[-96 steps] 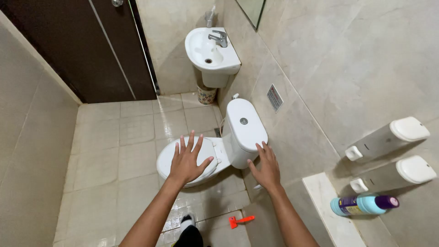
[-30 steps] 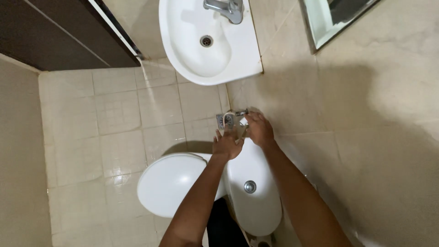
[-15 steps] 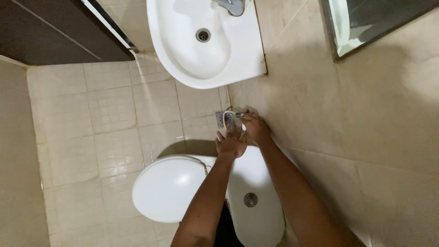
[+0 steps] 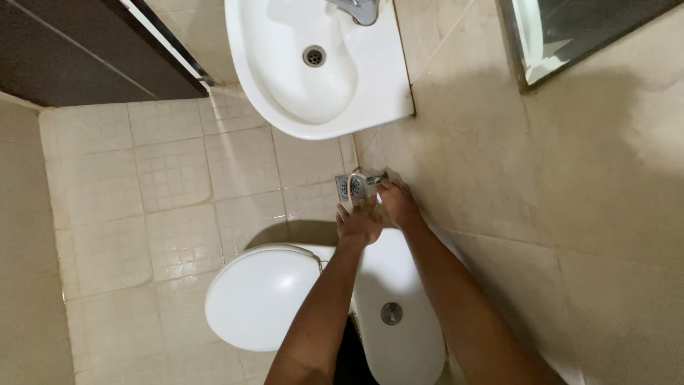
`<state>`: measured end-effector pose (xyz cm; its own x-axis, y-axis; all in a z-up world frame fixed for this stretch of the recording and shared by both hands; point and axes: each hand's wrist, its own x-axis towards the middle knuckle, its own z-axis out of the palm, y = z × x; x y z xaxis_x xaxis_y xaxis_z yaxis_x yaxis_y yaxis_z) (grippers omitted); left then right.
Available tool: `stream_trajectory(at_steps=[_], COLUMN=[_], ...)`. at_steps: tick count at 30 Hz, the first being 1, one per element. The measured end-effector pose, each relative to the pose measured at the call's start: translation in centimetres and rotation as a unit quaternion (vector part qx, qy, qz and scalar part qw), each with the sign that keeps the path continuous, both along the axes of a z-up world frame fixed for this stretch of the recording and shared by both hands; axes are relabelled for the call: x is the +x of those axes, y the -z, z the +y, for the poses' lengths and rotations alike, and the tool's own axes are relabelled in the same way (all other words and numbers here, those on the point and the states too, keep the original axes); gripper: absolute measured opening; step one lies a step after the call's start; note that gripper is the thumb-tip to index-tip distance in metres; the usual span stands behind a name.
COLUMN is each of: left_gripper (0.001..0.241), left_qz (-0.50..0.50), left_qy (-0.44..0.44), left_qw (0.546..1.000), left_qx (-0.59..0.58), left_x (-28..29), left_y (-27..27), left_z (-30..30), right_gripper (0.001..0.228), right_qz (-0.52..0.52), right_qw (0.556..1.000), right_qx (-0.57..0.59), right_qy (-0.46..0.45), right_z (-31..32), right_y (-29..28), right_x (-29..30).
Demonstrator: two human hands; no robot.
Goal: The person uses a handheld bidet sprayer to rinse the bathroom floor and the toilet bowl. They direct the water stream across the tiled floor and into the toilet, moving the sprayer around to cover different areas.
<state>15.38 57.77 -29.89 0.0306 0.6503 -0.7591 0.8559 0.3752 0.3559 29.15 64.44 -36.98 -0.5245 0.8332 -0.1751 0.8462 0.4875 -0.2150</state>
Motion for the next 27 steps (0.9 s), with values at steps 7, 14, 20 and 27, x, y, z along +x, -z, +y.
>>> stream_trajectory(at_steps=[7,14,20,27], left_gripper=[0.068,0.068,0.065,0.062], left_qz=[-0.005,-0.025,-0.110,-0.228], left_qy=[-0.009,-0.065,-0.125,-0.190], left_qw=[0.999,0.981,0.921,0.862], left_qx=[0.053,0.179,0.353,0.410], left_x=[-0.4,-2.1,-5.6,-11.2], left_y=[-2.1,-4.4,-5.3,-11.1], left_z=[-0.1,-1.5,-5.1,-10.6], right_gripper=[0.031,0.044,0.036,0.036], right_qz=[0.037,0.135,0.180,0.278], right_qw=[0.999,0.990,0.981,0.954], right_qx=[0.025,-0.023,-0.023,-0.005], right_qy=[-0.006,0.022,0.065,0.110], right_z=[-0.3,-2.2,-5.2,-11.2], right_y=[-4.6,-9.8,-14.9,-20.3], right_x=[-0.6,-3.4,-6.8,-11.5])
